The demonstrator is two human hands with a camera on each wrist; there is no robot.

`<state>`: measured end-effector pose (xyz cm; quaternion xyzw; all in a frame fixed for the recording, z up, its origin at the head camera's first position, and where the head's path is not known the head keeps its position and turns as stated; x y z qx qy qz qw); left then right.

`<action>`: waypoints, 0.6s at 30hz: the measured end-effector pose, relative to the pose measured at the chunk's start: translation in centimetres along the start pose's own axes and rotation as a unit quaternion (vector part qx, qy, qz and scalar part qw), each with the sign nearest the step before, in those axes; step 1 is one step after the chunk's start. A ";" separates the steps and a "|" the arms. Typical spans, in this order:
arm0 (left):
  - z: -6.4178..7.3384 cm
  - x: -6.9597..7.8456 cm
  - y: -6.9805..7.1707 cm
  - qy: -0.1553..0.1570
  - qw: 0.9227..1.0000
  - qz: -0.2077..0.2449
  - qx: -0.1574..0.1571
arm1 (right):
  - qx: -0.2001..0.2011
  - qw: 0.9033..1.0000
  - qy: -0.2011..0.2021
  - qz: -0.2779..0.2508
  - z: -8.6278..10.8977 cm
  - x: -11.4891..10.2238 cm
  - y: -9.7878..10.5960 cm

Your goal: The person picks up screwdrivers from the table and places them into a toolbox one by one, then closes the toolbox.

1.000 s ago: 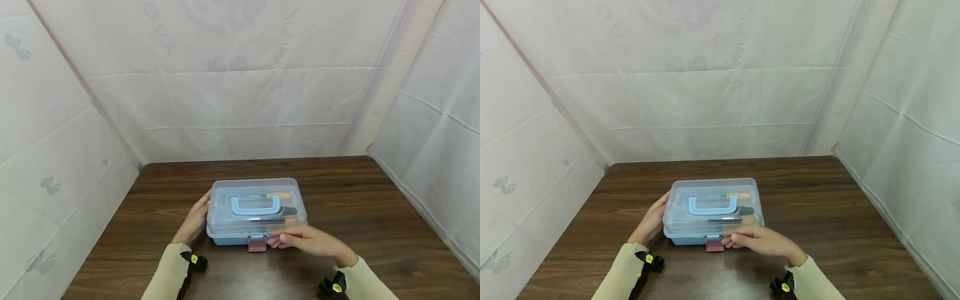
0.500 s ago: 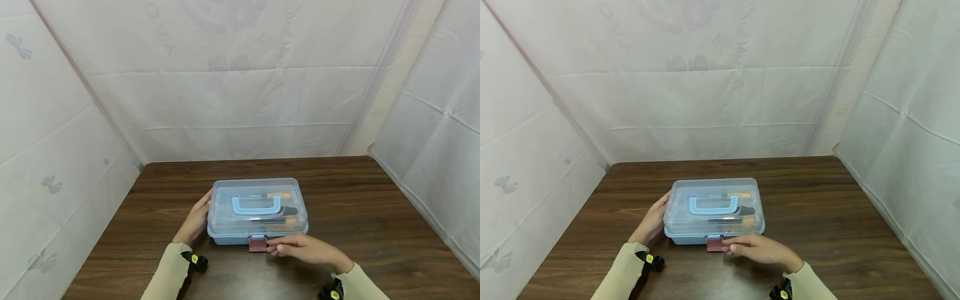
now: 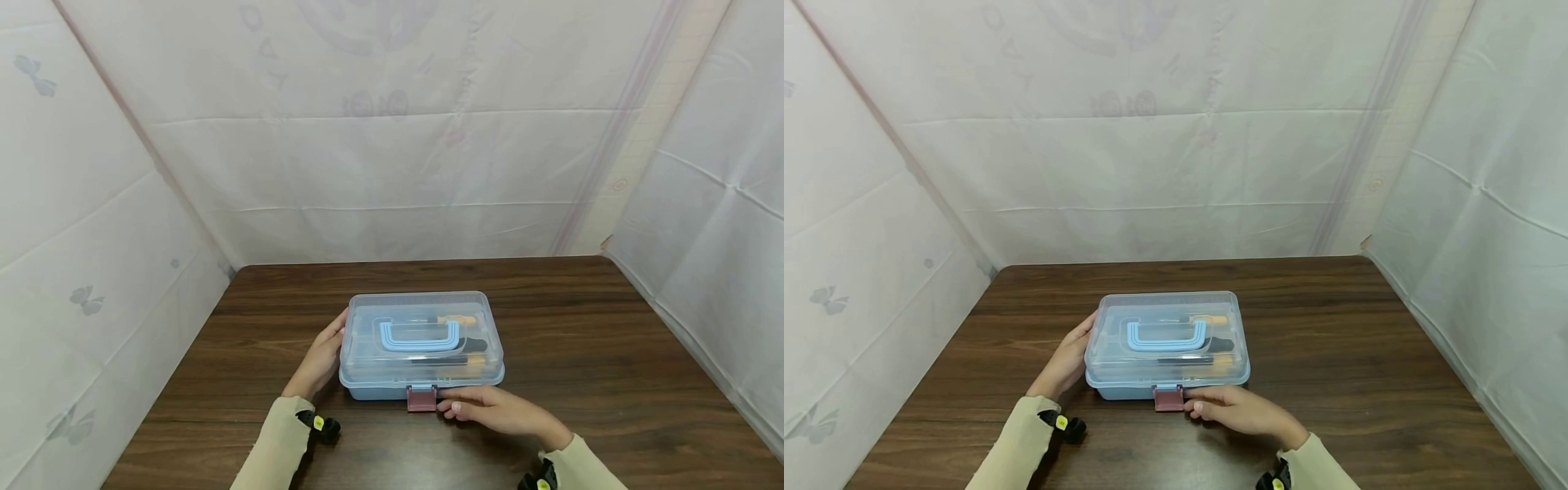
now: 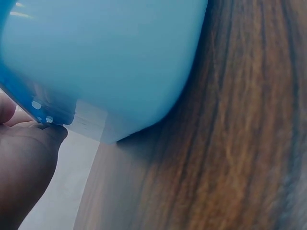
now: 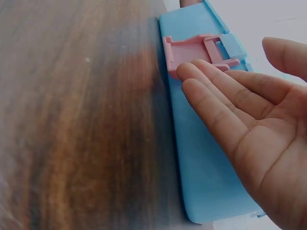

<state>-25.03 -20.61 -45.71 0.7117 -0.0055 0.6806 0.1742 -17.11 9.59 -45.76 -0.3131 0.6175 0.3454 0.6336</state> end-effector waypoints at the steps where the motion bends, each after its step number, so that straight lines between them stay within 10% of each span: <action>1: 0.0 0.0 0.0 0.000 1.000 -0.001 0.000 | 0.001 1.000 -0.001 -0.003 0.0 0.1 0.0; 18: 0.1 -0.1 0.0 0.011 1.000 -0.008 0.003 | 0.004 0.999 -0.011 -0.032 -0.2 0.7 -0.3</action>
Point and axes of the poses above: each hand's wrist, its own z-axis away from the middle knuckle, its own y-axis out of the back of the hand, x = y × z, the point moved 4 cm from there along -z, towards the middle knuckle, and after that the axes turned 15 degrees about -z, right-handed, at the moved point
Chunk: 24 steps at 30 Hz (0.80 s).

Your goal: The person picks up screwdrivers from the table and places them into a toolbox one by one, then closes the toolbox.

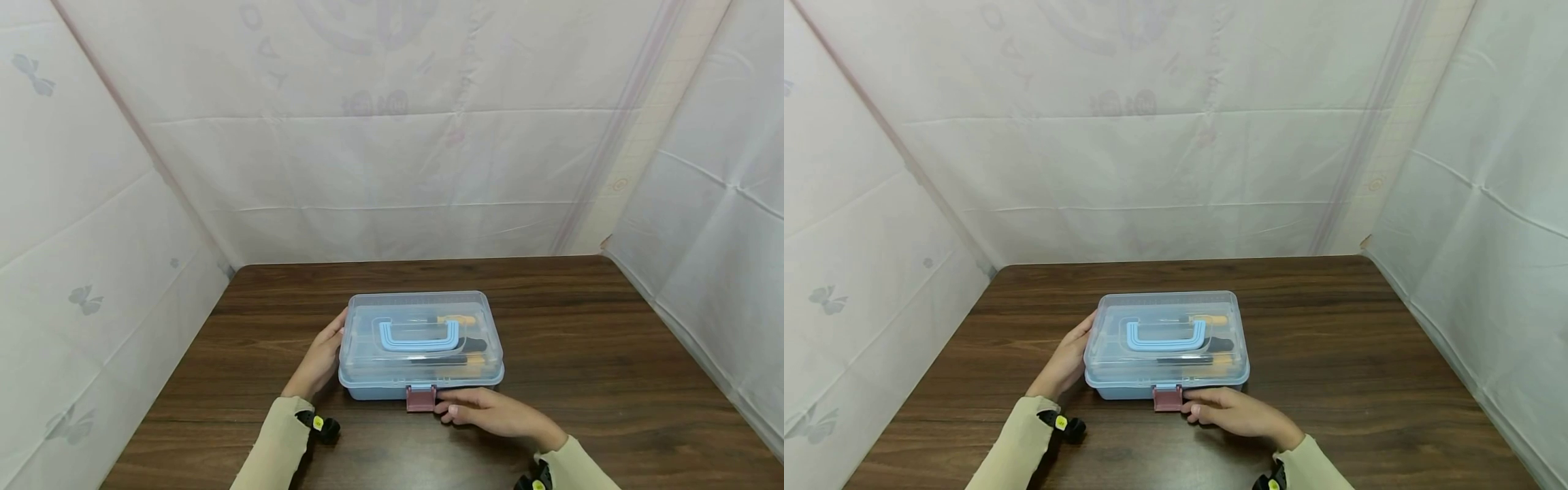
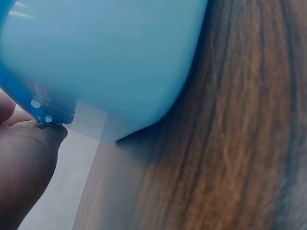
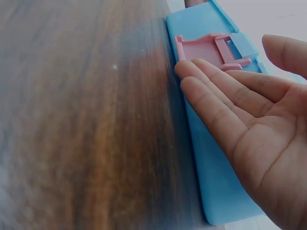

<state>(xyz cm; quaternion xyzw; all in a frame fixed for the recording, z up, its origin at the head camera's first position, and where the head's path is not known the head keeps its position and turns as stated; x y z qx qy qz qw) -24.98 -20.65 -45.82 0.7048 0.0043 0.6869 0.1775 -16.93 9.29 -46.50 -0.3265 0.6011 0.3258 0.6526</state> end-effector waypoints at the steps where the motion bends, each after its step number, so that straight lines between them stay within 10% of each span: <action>1: 0.0 0.0 0.0 0.000 1.000 0.000 0.000 | -0.001 1.000 -0.001 -0.004 0.0 0.0 0.0; 24: 0.0 -0.2 0.1 0.018 1.000 -0.005 0.003 | 0.002 0.999 -0.010 -0.035 -0.2 0.2 0.0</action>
Point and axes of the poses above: each hand's wrist, its own z-axis away from the middle knuckle, its own y-axis out of the back of the hand, x = y × z, the point moved 4 cm from there along -z, towards the middle knuckle, and after that the axes turned 15 degrees about -z, right-handed, at the moved point
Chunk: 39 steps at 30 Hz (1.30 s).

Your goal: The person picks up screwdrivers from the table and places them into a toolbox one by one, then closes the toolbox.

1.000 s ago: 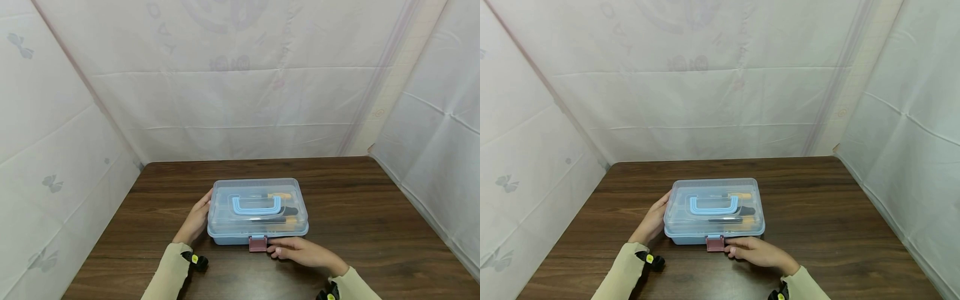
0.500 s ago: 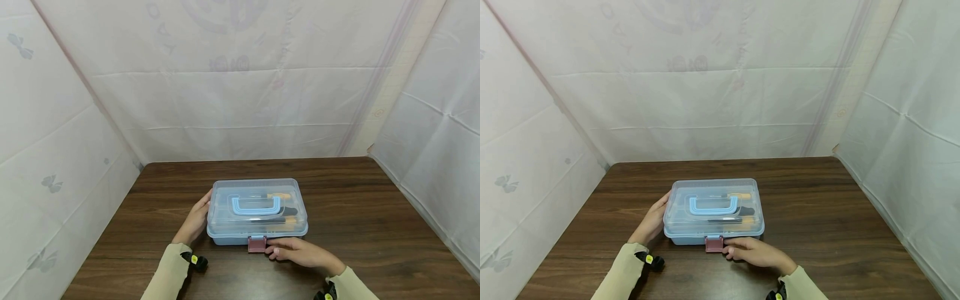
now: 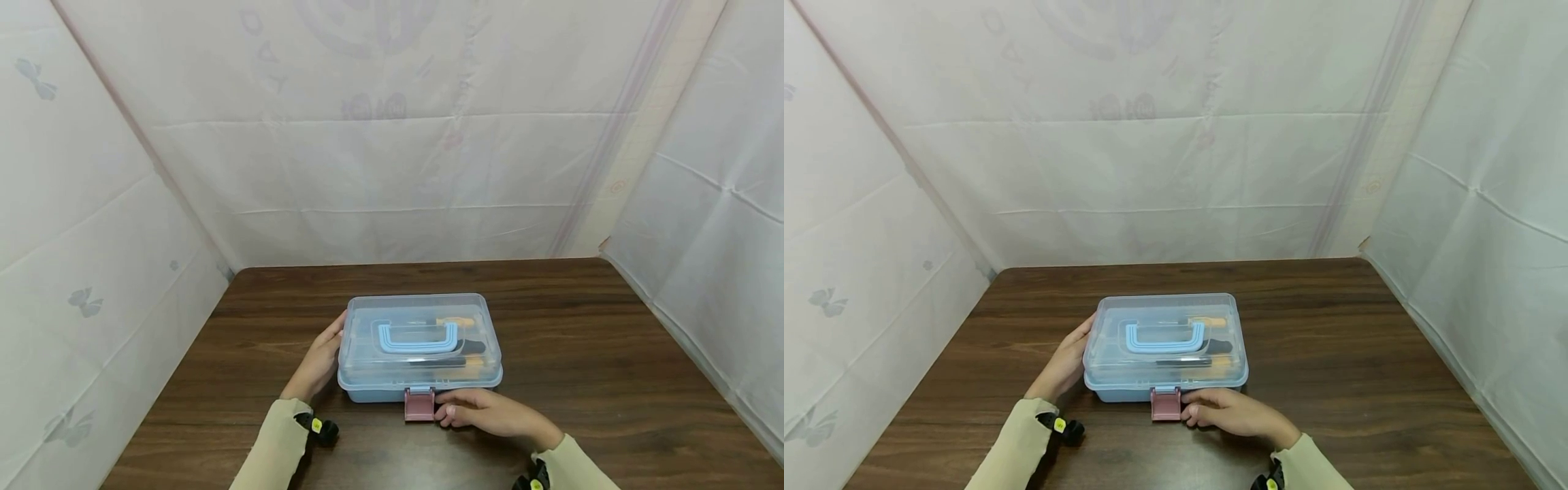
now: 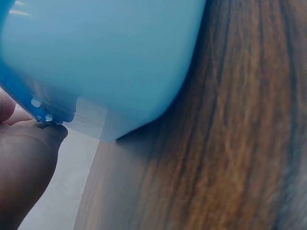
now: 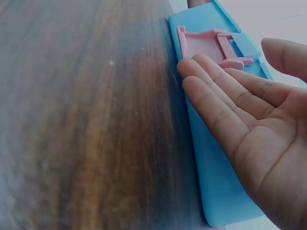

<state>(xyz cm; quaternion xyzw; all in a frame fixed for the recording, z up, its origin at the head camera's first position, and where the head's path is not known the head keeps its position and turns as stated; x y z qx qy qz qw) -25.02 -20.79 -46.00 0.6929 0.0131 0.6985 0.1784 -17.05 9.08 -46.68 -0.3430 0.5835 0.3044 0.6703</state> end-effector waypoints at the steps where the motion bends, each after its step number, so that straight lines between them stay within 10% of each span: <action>1: 0.0 -0.1 0.0 0.003 1.000 0.000 0.000 | -0.002 1.000 0.000 -0.002 0.0 0.1 0.0; 39: 0.0 0.0 0.1 -0.008 1.000 0.001 -0.005 | -0.002 1.000 -0.003 0.011 -1.0 0.4 -0.4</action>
Point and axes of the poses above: each hand's wrist, its own z-axis away from the middle knuckle, its own y-axis out of the back of the hand, x = y × z, the point moved 4 cm from there along -z, towards the middle knuckle, and after that the axes turned 15 degrees about -z, right-handed, at the moved point
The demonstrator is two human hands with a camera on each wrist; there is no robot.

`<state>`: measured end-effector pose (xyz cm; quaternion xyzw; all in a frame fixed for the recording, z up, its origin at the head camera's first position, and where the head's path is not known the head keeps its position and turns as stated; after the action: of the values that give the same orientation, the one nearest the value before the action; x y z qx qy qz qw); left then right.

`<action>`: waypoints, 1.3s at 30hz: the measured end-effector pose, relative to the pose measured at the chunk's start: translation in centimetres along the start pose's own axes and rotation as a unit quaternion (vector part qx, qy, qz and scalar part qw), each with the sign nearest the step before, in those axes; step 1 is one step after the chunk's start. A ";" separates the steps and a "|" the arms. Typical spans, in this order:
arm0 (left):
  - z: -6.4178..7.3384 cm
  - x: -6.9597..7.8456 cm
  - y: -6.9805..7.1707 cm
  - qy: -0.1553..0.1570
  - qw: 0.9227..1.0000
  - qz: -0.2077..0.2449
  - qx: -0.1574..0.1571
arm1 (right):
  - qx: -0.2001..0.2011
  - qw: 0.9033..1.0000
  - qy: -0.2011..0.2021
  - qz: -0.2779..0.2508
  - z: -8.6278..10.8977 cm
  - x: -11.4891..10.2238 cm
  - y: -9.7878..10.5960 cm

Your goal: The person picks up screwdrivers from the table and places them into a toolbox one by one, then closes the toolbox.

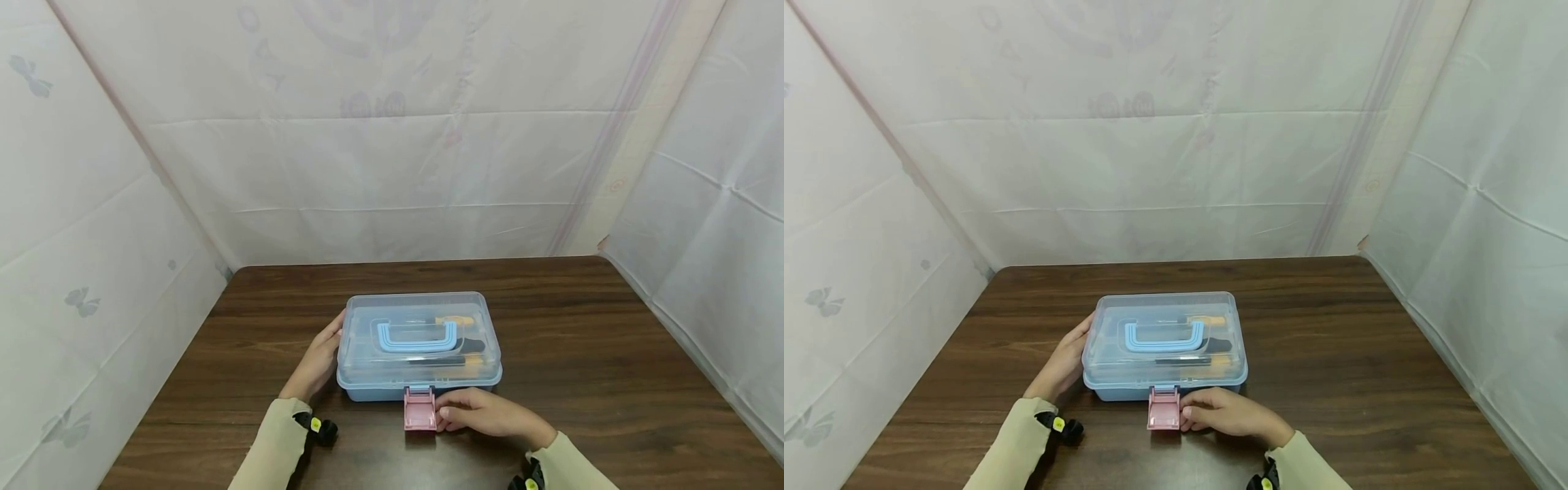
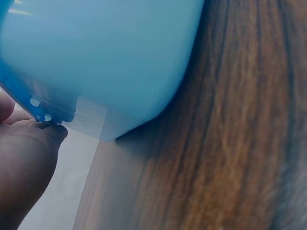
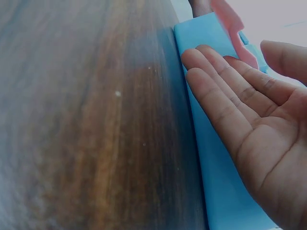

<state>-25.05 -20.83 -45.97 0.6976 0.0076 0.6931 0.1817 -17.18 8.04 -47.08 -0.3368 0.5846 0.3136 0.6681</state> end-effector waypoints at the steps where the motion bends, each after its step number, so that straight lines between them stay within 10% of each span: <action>1: 0.0 0.0 0.0 -0.001 1.000 0.002 0.000 | -0.001 1.000 0.001 0.001 0.0 -0.1 0.0; 39: 0.1 0.1 0.0 -0.004 1.000 0.012 -0.005 | 0.003 0.999 0.040 0.011 -0.3 -1.8 -0.4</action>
<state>-24.99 -20.79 -45.91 0.6992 -0.0044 0.6927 0.1768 -17.26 7.48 -45.33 -0.3409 0.6153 0.3055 0.6418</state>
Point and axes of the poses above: each hand's wrist, its own z-axis away from the middle knuckle, its own y-axis out of the back of the hand, x = y × z, the point moved 4 cm from there along -z, towards the middle knuckle, and after that the axes turned 15 degrees about -z, right-handed, at the moved point
